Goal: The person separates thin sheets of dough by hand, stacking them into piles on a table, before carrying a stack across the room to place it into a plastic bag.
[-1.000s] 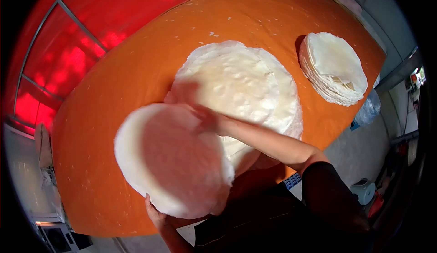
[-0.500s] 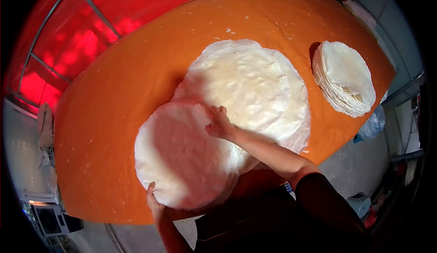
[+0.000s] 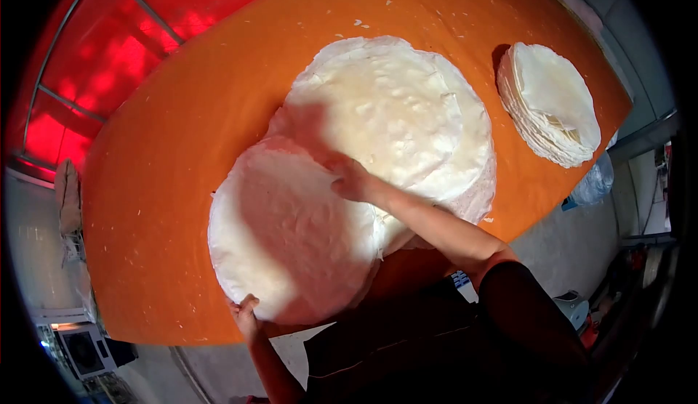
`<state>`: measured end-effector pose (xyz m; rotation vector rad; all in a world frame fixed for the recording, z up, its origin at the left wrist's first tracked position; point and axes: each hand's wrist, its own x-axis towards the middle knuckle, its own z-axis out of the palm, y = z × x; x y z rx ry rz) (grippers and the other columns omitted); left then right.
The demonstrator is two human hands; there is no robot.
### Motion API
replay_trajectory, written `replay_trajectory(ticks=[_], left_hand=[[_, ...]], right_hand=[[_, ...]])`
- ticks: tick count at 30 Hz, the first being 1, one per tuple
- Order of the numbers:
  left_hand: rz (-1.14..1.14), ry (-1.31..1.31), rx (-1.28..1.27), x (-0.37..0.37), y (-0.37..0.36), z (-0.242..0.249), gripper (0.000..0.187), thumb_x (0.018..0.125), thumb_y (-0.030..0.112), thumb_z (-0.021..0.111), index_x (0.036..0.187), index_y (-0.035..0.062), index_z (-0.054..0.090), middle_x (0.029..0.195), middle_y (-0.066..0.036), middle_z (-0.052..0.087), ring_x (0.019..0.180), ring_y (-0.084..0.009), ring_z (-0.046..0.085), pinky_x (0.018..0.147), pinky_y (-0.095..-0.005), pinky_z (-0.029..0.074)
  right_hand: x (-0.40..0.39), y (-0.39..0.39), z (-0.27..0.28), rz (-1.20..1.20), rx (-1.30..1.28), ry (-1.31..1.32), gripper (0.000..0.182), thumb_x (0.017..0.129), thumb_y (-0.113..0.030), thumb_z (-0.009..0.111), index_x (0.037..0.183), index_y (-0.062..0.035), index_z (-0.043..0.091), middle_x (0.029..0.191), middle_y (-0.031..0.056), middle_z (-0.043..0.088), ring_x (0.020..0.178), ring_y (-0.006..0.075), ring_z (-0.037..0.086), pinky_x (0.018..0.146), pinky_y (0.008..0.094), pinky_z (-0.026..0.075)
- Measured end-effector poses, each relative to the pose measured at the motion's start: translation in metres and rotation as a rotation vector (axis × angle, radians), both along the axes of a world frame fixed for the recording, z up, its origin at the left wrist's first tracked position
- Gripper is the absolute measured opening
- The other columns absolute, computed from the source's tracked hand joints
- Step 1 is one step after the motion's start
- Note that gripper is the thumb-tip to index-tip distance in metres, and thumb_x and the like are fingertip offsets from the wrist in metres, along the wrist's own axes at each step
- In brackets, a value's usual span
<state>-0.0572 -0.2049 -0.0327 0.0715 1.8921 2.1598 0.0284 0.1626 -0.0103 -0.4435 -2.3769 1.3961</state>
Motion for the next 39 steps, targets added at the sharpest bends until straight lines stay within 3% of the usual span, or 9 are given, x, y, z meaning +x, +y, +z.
replay_trajectory(ticks=[5, 9, 13, 15, 21, 25, 28, 33, 39], left_hand=[[-0.184, -0.282, -0.036, -0.015, -0.055, -0.030, 0.052, 0.050, -0.008, 0.052, 0.102, -0.0014, 0.048, 0.053, -0.002, 0.047, 0.051, -0.0145, 0.044, 0.050, -0.0280, 0.038], [-0.182, -0.380, -0.026, 0.002, -0.058, -0.016, 0.020, 0.053, -0.003, 0.056, 0.074, -0.0030, 0.055, 0.051, -0.006, 0.047, 0.049, -0.0186, 0.048, 0.053, -0.0315, 0.043], [-0.218, -0.307, -0.035, 0.009, -0.057, -0.008, 0.051, 0.058, -0.004, 0.055, 0.108, -0.0037, 0.045, 0.074, -0.009, 0.056, 0.067, -0.0219, 0.055, 0.065, -0.0352, 0.047], [-0.287, -0.259, 0.065, 0.002, -0.071, -0.017, 0.058, 0.069, 0.002, 0.056, 0.122, -0.0012, 0.035, 0.094, -0.011, 0.059, 0.085, -0.0243, 0.057, 0.076, -0.0388, 0.047], [-0.182, -0.351, 0.306, -0.009, -0.011, 0.023, 0.049, 0.092, 0.037, 0.035, 0.129, 0.0051, 0.034, 0.128, -0.013, 0.042, 0.116, -0.0295, 0.042, 0.095, -0.0460, 0.036], [-0.161, -0.405, 0.344, -0.043, -0.018, 0.019, 0.047, 0.092, 0.031, 0.039, 0.131, 0.0068, 0.032, 0.130, -0.011, 0.039, 0.115, -0.0264, 0.043, 0.093, -0.0408, 0.039], [-0.222, -0.381, 0.155, -0.068, -0.010, 0.020, 0.047, 0.091, 0.029, 0.044, 0.131, 0.0066, 0.033, 0.129, -0.012, 0.040, 0.114, -0.0252, 0.044, 0.093, -0.0375, 0.040], [-0.167, -0.225, -0.257, -0.058, -0.019, 0.018, 0.047, 0.088, 0.018, 0.050, 0.130, 0.0044, 0.033, 0.123, -0.012, 0.045, 0.107, -0.0228, 0.048, 0.091, -0.0339, 0.040], [-0.223, -0.188, -0.019, -0.072, -0.032, 0.014, 0.036, 0.083, 0.008, 0.056, 0.117, 0.0023, 0.045, 0.111, -0.008, 0.053, 0.100, -0.0198, 0.051, 0.088, -0.0317, 0.041]], right_hand=[[-0.013, -0.014, 0.052, 0.243, -0.033, 0.059, 0.032, 0.058, 0.003, 0.049, 0.089, 0.0032, 0.058, 0.080, 0.0147, 0.060, 0.080, 0.0252, 0.057, 0.069, 0.0310, 0.045], [-0.053, 0.001, 0.010, 0.224, -0.134, 0.195, 0.034, 0.056, 0.001, 0.048, 0.087, -0.0026, 0.061, 0.073, 0.0133, 0.059, 0.075, 0.0234, 0.056, 0.067, 0.0275, 0.044], [-0.033, -0.004, 0.003, -0.002, 0.376, 0.096, 0.054, 0.061, -0.004, 0.058, 0.114, -0.0034, 0.049, 0.102, 0.0132, 0.057, 0.095, 0.0233, 0.053, 0.080, 0.0327, 0.044], [-0.033, 0.013, 0.002, 0.179, 0.257, 0.447, 0.060, 0.062, -0.008, 0.062, 0.120, -0.0048, 0.045, 0.106, 0.0126, 0.055, 0.098, 0.0236, 0.052, 0.081, 0.0340, 0.043], [-0.002, 0.017, 0.026, -0.180, -0.153, -0.309, 0.079, 0.062, -0.021, 0.076, 0.127, -0.0027, 0.035, 0.112, 0.0109, 0.050, 0.099, 0.0209, 0.050, 0.080, 0.0319, 0.044], [0.055, -0.023, -0.010, -0.228, -0.579, 0.161, 0.073, 0.072, -0.013, 0.071, 0.131, -0.0027, 0.029, 0.120, 0.0129, 0.045, 0.106, 0.0236, 0.047, 0.091, 0.0326, 0.039], [0.078, -0.054, -0.014, -0.240, -0.155, 0.104, 0.068, 0.077, -0.013, 0.065, 0.131, -0.0004, 0.026, 0.134, 0.0192, 0.031, 0.125, 0.0280, 0.030, 0.102, 0.0336, 0.027], [0.042, -0.065, -0.021, -0.297, -0.001, 0.255, 0.064, 0.074, -0.017, 0.063, 0.125, 0.0044, 0.032, 0.126, 0.0258, 0.037, 0.117, 0.0393, 0.035, 0.098, 0.0406, 0.031], [0.053, -0.046, 0.008, -0.267, 0.119, 0.088, 0.053, 0.072, -0.009, 0.062, 0.119, 0.0015, 0.040, 0.114, 0.0204, 0.048, 0.102, 0.0340, 0.049, 0.085, 0.0336, 0.043]])
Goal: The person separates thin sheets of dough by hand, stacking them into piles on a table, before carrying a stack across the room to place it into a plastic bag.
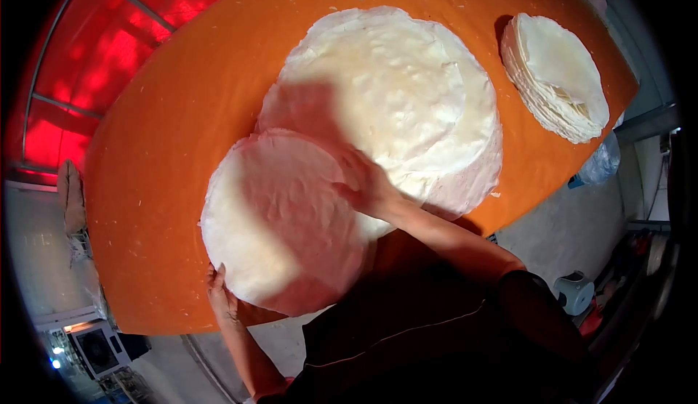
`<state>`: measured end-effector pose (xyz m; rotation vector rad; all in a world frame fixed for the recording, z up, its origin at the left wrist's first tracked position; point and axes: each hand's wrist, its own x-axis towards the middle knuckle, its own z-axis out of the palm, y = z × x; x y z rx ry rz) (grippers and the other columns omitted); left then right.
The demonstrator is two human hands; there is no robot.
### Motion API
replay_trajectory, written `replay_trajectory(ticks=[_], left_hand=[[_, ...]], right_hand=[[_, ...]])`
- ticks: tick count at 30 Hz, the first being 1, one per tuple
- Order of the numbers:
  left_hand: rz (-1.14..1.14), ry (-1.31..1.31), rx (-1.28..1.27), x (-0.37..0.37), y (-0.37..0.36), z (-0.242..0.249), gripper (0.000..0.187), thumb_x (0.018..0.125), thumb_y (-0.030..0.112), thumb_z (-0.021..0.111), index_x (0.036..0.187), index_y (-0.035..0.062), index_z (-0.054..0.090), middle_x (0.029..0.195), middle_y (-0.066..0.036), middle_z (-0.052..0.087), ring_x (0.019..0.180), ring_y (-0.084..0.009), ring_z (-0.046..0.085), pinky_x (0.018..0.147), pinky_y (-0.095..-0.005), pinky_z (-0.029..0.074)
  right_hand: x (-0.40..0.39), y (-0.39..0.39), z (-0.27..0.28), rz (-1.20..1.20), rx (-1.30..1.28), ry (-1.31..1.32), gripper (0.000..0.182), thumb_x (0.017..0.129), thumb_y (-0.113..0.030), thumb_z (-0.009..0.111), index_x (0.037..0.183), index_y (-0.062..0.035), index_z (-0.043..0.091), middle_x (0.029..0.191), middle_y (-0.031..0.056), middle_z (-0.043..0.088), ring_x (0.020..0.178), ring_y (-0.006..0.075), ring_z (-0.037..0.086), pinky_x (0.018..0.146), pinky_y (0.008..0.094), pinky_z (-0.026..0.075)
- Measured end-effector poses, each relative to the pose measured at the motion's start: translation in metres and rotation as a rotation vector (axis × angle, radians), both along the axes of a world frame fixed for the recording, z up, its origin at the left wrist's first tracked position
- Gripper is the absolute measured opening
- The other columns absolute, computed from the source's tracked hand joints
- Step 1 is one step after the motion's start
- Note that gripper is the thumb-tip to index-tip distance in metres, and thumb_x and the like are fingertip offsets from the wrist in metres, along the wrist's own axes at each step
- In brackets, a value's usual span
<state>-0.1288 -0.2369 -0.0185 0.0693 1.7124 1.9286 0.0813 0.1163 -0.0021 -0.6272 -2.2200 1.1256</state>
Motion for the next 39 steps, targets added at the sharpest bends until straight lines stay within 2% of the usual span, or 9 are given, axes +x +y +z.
replay_trajectory(ticks=[3, 5, 9, 13, 27, 30, 31, 35, 39], left_hand=[[0.032, 0.053, -0.086, -0.003, 0.000, -0.011, 0.030, 0.081, 0.004, 0.056, 0.110, 0.0012, 0.048, 0.106, -0.008, 0.055, 0.098, -0.0196, 0.052, 0.086, -0.0320, 0.043], [0.012, -0.025, -0.097, -0.007, -0.009, -0.017, 0.031, 0.080, 0.002, 0.055, 0.111, 0.0004, 0.048, 0.106, -0.009, 0.055, 0.098, -0.0201, 0.053, 0.085, -0.0328, 0.044], [0.012, -0.021, -0.133, 0.005, -0.014, -0.016, 0.034, 0.081, 0.001, 0.054, 0.114, 0.0003, 0.047, 0.108, -0.011, 0.055, 0.098, -0.0211, 0.053, 0.084, -0.0337, 0.045], [0.022, -0.090, -0.034, 0.009, -0.018, -0.023, 0.036, 0.083, 0.006, 0.054, 0.117, 0.0002, 0.044, 0.111, -0.012, 0.053, 0.098, -0.0223, 0.054, 0.085, -0.0346, 0.044], [0.067, -0.016, -0.033, 0.025, -0.007, -0.024, 0.033, 0.086, 0.013, 0.051, 0.116, -0.0013, 0.043, 0.109, -0.013, 0.054, 0.095, -0.0238, 0.056, 0.081, -0.0367, 0.048], [0.101, -0.010, -0.039, 0.024, -0.008, -0.027, 0.032, 0.086, 0.012, 0.050, 0.115, -0.0016, 0.044, 0.107, -0.013, 0.055, 0.093, -0.0244, 0.057, 0.079, -0.0372, 0.049], [0.122, -0.028, -0.046, 0.024, -0.010, -0.028, 0.031, 0.086, 0.013, 0.050, 0.114, -0.0018, 0.044, 0.106, -0.014, 0.055, 0.092, -0.0247, 0.057, 0.078, -0.0376, 0.049], [0.142, -0.053, -0.053, 0.028, -0.008, -0.028, 0.029, 0.086, 0.014, 0.052, 0.111, -0.0009, 0.047, 0.104, -0.014, 0.056, 0.089, -0.0237, 0.057, 0.076, -0.0370, 0.049], [0.157, 0.052, -0.081, 0.035, 0.001, -0.027, 0.026, 0.086, 0.014, 0.052, 0.108, -0.0005, 0.048, 0.103, -0.014, 0.056, 0.088, -0.0221, 0.057, 0.074, -0.0360, 0.049]], right_hand=[[0.034, 0.001, -0.040, 0.063, -0.683, 0.088, 0.027, 0.072, -0.005, 0.060, 0.096, 0.0011, 0.048, 0.094, 0.0193, 0.056, 0.088, 0.0276, 0.056, 0.070, 0.0315, 0.048], [0.041, 0.000, -0.051, -0.092, -1.580, 0.362, 0.016, 0.073, 0.001, 0.060, 0.077, -0.0010, 0.044, 0.075, 0.0109, 0.055, 0.072, 0.0151, 0.054, 0.053, 0.0218, 0.044], [0.050, -0.017, 0.012, -0.179, -1.155, 0.041, 0.024, 0.071, 0.000, 0.067, 0.079, -0.0025, 0.045, 0.064, -0.0012, 0.047, 0.062, 0.0092, 0.047, 0.051, 0.0208, 0.041], [0.051, -0.030, -0.017, -0.100, -0.913, 0.004, 0.029, 0.072, 0.003, 0.065, 0.089, -0.0014, 0.043, 0.079, 0.0058, 0.055, 0.075, 0.0122, 0.056, 0.064, 0.0248, 0.048], [0.066, -0.093, -0.018, -0.157, -1.140, 0.222, 0.019, 0.077, -0.003, 0.065, 0.090, -0.0026, 0.051, 0.079, 0.0019, 0.053, 0.075, 0.0104, 0.054, 0.067, 0.0242, 0.046], [0.053, -0.083, 0.008, 0.034, -0.950, -0.052, 0.026, 0.079, -0.012, 0.064, 0.100, -0.0011, 0.053, 0.090, 0.0034, 0.058, 0.080, 0.0136, 0.055, 0.070, 0.0288, 0.046], [0.039, -0.092, -0.002, 0.040, -1.038, 0.234, 0.025, 0.078, -0.015, 0.063, 0.096, 0.0011, 0.055, 0.080, 0.0086, 0.062, 0.070, 0.0215, 0.058, 0.064, 0.0317, 0.047], [0.037, -0.108, 0.049, 0.227, -0.409, -0.040, 0.020, 0.075, -0.018, 0.058, 0.087, -0.0024, 0.056, 0.065, 0.0208, 0.056, 0.063, 0.0380, 0.056, 0.059, 0.0411, 0.046], [0.067, -0.085, 0.024, 0.000, -0.253, -0.333, 0.027, 0.068, -0.016, 0.068, 0.089, -0.0009, 0.059, 0.082, 0.0178, 0.059, 0.080, 0.0309, 0.057, 0.069, 0.0361, 0.046]])
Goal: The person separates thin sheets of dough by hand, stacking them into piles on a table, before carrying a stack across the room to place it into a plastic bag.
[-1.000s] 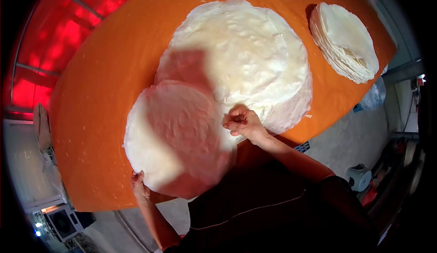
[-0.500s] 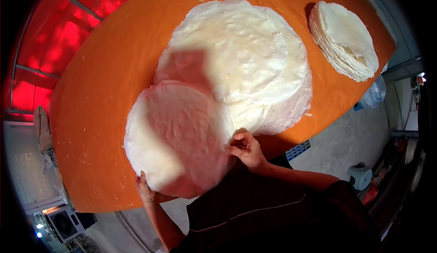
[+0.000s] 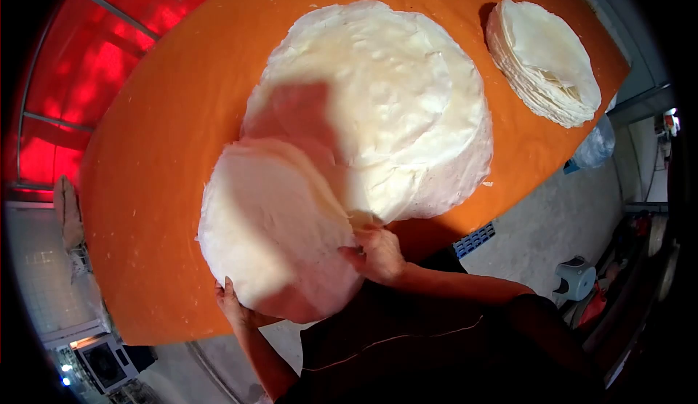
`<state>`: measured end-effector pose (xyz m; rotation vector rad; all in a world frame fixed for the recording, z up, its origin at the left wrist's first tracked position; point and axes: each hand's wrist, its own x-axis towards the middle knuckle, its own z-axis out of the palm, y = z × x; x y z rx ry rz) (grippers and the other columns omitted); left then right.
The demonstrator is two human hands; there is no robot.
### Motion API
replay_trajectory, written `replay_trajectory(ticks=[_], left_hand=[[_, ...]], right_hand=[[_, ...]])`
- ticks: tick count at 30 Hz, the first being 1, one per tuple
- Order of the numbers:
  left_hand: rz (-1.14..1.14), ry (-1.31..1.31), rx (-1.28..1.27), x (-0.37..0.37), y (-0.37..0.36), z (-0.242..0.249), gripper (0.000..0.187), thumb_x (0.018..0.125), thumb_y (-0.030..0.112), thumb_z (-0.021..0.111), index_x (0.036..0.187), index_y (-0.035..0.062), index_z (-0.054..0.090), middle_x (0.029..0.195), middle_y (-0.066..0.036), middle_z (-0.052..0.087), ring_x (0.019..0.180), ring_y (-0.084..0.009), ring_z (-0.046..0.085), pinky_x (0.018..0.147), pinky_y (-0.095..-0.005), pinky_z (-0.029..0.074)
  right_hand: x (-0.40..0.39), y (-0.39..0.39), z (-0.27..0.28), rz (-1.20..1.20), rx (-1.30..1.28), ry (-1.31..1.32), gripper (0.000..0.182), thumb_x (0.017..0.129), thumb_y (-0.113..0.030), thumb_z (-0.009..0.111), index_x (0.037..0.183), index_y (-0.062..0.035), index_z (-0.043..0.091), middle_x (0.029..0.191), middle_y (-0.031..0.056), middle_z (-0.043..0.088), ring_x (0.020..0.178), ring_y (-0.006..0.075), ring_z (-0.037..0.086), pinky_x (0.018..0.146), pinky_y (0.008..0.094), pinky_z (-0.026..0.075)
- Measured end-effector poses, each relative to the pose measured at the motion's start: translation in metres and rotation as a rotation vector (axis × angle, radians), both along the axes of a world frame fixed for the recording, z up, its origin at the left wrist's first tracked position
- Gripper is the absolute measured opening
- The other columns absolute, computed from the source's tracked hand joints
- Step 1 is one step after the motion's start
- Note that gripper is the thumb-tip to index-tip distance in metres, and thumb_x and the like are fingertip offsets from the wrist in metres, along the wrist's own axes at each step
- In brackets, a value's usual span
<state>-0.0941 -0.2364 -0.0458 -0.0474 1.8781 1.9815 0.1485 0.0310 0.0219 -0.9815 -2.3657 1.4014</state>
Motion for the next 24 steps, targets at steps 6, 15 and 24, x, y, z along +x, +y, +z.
replay_trajectory(ticks=[6, 15, 24], left_hand=[[0.043, 0.045, -0.054, 0.005, 0.004, -0.001, 0.024, 0.086, 0.012, 0.053, 0.106, -0.0008, 0.048, 0.100, -0.013, 0.057, 0.085, -0.0205, 0.057, 0.073, -0.0336, 0.049], [0.103, -0.016, -0.006, 0.015, 0.019, 0.014, 0.028, 0.085, 0.021, 0.055, 0.103, 0.0011, 0.050, 0.100, -0.012, 0.057, 0.084, -0.0210, 0.057, 0.072, -0.0350, 0.049], [-0.015, -0.118, 0.066, 0.000, 0.003, 0.011, 0.035, 0.083, 0.022, 0.058, 0.107, -0.0021, 0.049, 0.102, -0.014, 0.057, 0.090, -0.0230, 0.057, 0.078, -0.0363, 0.048]], right_hand=[[0.001, 0.009, -0.042, -0.216, -0.049, 0.395, 0.048, 0.058, -0.004, 0.074, 0.099, 0.0070, 0.052, 0.113, 0.0138, 0.038, 0.107, 0.0252, 0.038, 0.087, 0.0336, 0.037], [-0.037, 0.006, 0.000, -0.090, -0.095, 0.347, 0.017, 0.070, -0.012, 0.063, 0.070, -0.0045, 0.047, 0.056, 0.0088, 0.047, 0.054, 0.0191, 0.049, 0.049, 0.0332, 0.039], [-0.037, 0.034, -0.015, -0.044, -0.361, 0.371, 0.017, 0.072, -0.012, 0.065, 0.081, -0.0017, 0.054, 0.070, 0.0027, 0.054, 0.067, 0.0108, 0.053, 0.055, 0.0284, 0.042]])
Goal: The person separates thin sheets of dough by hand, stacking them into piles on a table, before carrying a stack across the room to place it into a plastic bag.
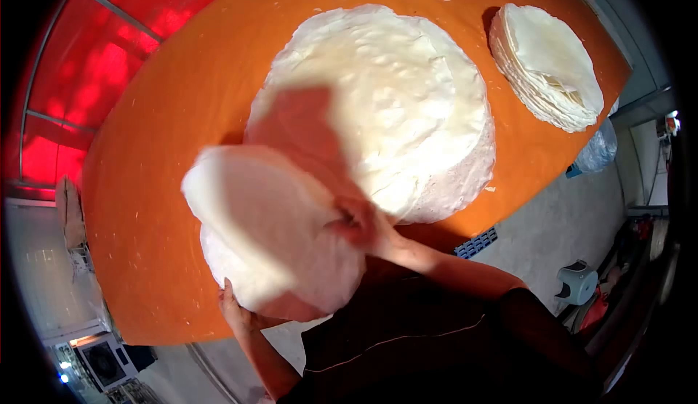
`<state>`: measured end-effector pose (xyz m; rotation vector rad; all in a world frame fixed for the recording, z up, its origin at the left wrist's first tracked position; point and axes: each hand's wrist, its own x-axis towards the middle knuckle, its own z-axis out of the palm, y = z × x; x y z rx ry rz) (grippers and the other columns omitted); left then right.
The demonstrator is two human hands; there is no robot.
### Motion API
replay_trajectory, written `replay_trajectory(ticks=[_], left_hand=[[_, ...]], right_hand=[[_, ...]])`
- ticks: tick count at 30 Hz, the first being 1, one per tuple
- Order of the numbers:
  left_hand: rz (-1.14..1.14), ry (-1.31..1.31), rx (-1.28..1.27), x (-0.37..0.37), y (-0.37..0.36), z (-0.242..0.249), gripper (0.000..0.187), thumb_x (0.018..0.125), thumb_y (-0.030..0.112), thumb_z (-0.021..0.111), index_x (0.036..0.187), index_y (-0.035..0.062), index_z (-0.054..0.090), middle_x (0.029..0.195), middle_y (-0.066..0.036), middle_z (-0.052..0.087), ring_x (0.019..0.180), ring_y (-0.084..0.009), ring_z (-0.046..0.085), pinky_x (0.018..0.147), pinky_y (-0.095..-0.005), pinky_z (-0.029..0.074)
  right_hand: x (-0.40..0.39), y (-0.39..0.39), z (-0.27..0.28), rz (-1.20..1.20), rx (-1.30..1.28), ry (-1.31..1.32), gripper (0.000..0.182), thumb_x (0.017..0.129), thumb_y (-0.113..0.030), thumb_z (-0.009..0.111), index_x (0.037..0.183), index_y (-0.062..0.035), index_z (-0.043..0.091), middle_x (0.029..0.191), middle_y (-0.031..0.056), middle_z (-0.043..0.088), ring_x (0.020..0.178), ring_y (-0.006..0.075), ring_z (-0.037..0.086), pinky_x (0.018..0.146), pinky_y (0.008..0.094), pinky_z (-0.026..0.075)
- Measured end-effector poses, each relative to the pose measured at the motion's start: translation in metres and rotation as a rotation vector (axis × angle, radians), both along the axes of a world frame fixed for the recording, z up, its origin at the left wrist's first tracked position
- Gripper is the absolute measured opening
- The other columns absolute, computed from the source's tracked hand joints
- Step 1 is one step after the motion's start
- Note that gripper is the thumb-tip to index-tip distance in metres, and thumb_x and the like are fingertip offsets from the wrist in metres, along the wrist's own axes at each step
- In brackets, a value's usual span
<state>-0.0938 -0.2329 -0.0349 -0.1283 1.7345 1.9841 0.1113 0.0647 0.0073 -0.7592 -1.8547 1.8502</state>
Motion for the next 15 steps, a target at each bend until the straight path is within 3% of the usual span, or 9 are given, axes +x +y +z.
replay_trajectory(ticks=[1, 3, 6, 9, 10, 13, 15], left_hand=[[-0.019, 0.041, -0.043, -0.004, -0.005, -0.008, 0.036, 0.084, 0.021, 0.058, 0.109, -0.0027, 0.049, 0.103, -0.014, 0.056, 0.090, -0.0235, 0.057, 0.078, -0.0365, 0.048], [0.009, 0.064, -0.058, -0.005, -0.010, -0.016, 0.034, 0.084, 0.017, 0.056, 0.110, -0.0032, 0.047, 0.104, -0.015, 0.056, 0.091, -0.0242, 0.057, 0.079, -0.0371, 0.047], [0.022, -0.004, 0.020, -0.006, -0.010, -0.015, 0.033, 0.084, 0.011, 0.053, 0.113, -0.0042, 0.046, 0.107, -0.015, 0.055, 0.093, -0.0258, 0.056, 0.081, -0.0383, 0.047], [0.000, -0.080, 0.152, -0.005, -0.009, -0.006, 0.034, 0.083, 0.007, 0.052, 0.114, -0.0050, 0.045, 0.109, -0.016, 0.054, 0.096, -0.0272, 0.056, 0.085, -0.0397, 0.046], [0.000, -0.095, 0.200, -0.004, -0.009, -0.004, 0.034, 0.083, 0.006, 0.051, 0.115, -0.0053, 0.045, 0.110, -0.015, 0.054, 0.097, -0.0276, 0.055, 0.086, -0.0402, 0.045], [0.045, -0.237, 0.300, -0.014, -0.024, -0.012, 0.035, 0.082, 0.006, 0.052, 0.115, -0.0054, 0.045, 0.111, -0.015, 0.054, 0.098, -0.0279, 0.055, 0.088, -0.0408, 0.044], [0.073, -0.186, 0.280, -0.014, -0.020, -0.011, 0.035, 0.081, 0.004, 0.053, 0.114, -0.0047, 0.046, 0.108, -0.014, 0.055, 0.097, -0.0260, 0.056, 0.086, -0.0390, 0.046]], right_hand=[[0.004, 0.011, -0.001, -0.017, 0.312, -0.170, 0.019, 0.073, -0.010, 0.062, 0.086, -0.0003, 0.051, 0.073, 0.0085, 0.054, 0.073, 0.0166, 0.057, 0.058, 0.0309, 0.043], [0.001, 0.015, -0.018, -0.112, 0.430, -0.303, 0.036, 0.073, -0.006, 0.060, 0.105, 0.0027, 0.046, 0.091, 0.0178, 0.054, 0.084, 0.0238, 0.057, 0.066, 0.0346, 0.044], [-0.001, 0.001, -0.025, 0.026, 0.632, -0.386, 0.057, 0.074, -0.002, 0.055, 0.125, 0.0049, 0.030, 0.113, 0.0239, 0.046, 0.094, 0.0306, 0.054, 0.079, 0.0373, 0.044], [-0.005, 0.012, -0.023, 0.070, 0.235, -0.350, 0.063, 0.075, 0.001, 0.052, 0.131, 0.0045, 0.022, 0.120, 0.0221, 0.041, 0.094, 0.0280, 0.053, 0.084, 0.0350, 0.043], [-0.007, 0.010, -0.038, -0.008, -0.037, -0.169, 0.056, 0.076, 0.002, 0.050, 0.128, 0.0040, 0.027, 0.118, 0.0181, 0.045, 0.098, 0.0242, 0.052, 0.085, 0.0323, 0.044], [-0.015, 0.003, -0.033, -0.038, -0.268, 0.028, 0.051, 0.077, 0.002, 0.050, 0.125, 0.0041, 0.032, 0.116, 0.0141, 0.047, 0.100, 0.0191, 0.050, 0.082, 0.0302, 0.045], [-0.015, 0.002, -0.047, -0.005, 0.145, -0.141, 0.049, 0.076, 0.000, 0.053, 0.122, 0.0037, 0.036, 0.113, 0.0173, 0.048, 0.102, 0.0268, 0.049, 0.085, 0.0349, 0.042]])
